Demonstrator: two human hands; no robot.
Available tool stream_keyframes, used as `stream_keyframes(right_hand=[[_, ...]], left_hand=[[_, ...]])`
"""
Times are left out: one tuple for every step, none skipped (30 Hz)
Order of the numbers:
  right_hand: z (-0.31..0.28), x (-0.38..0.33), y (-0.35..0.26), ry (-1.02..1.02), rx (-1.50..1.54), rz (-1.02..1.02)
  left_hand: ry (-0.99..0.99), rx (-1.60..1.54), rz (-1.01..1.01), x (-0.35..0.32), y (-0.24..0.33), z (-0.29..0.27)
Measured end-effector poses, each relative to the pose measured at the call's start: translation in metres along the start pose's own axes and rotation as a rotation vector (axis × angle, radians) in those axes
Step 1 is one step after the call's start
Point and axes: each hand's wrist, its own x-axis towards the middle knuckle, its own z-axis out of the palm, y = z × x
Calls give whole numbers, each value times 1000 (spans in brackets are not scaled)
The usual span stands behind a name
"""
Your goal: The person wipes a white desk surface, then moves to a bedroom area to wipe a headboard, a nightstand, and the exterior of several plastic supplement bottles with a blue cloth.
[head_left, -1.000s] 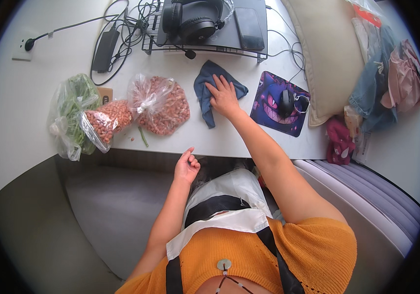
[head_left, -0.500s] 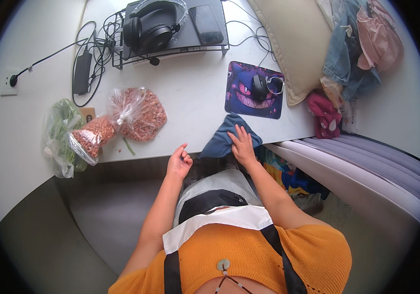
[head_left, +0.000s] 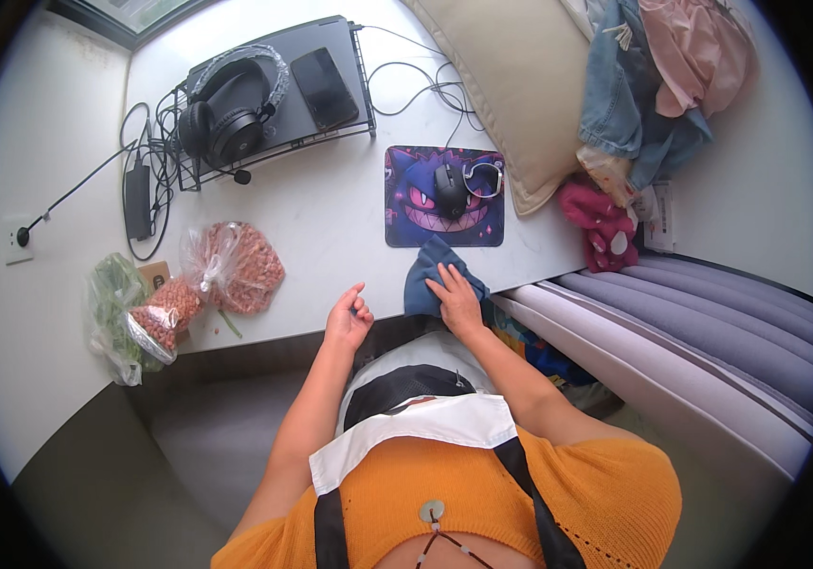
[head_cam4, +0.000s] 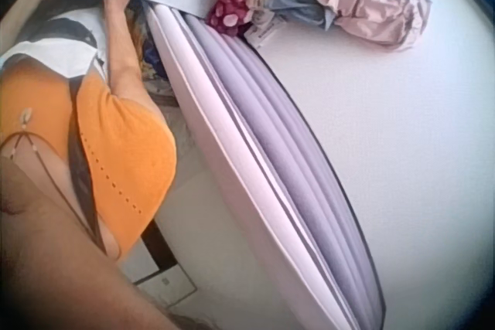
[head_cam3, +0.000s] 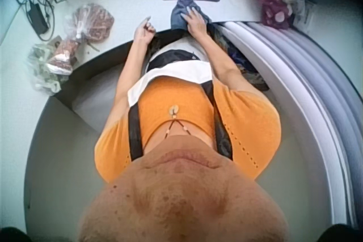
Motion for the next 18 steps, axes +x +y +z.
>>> stream_keyframes(right_hand=[[-3, 7, 0, -10, 89, 17], [-8, 18, 2, -20, 178, 34], [-16, 28, 6, -33, 267, 47], [-28, 36, 9, -76, 322, 77], [-43, 43, 11, -120, 378, 106], [-57, 51, 14, -165, 431, 132], [-66, 58, 18, -207, 514, 152], [-78, 63, 19, -182, 615, 209], [-92, 71, 16, -162, 718, 267], [-102, 79, 16, -141, 820, 324], [-105, 88, 20, -127, 932, 334], [-114, 98, 19, -144, 1190, 425], [-125, 108, 17, -130, 1331, 486], [-133, 120, 17, -117, 1472, 549], [-135, 132, 23, -111, 1549, 573], [-142, 143, 23, -84, 1631, 629], [-141, 154, 24, -48, 1726, 676], [-141, 166, 26, -12, 1816, 727]], left_hand=[[-4, 11, 8, 1, 0, 9], [-2, 21, 26, 2, 1, 18], [0, 26, 46, 2, 4, 28], [-1, 32, 65, 3, 6, 37], [-15, 8, 76, 6, 8, 42], [-1, -7, 93, 9, 11, 48], [9, -24, 109, 13, 12, 54], [20, -41, 125, 16, 13, 59], [40, -54, 137, 16, 14, 67], [43, -69, 147, 17, 14, 73], [47, -85, 159, 17, 14, 78], [50, -99, 172, 18, 14, 83], [55, -101, 176, 19, 15, 89], [61, -104, 180, 19, 15, 95], [67, -107, 184, 19, 15, 99], [81, -77, 188, 20, 15, 102], [96, -46, 191, 20, 15, 103], [110, -19, 191, 21, 16, 105]])
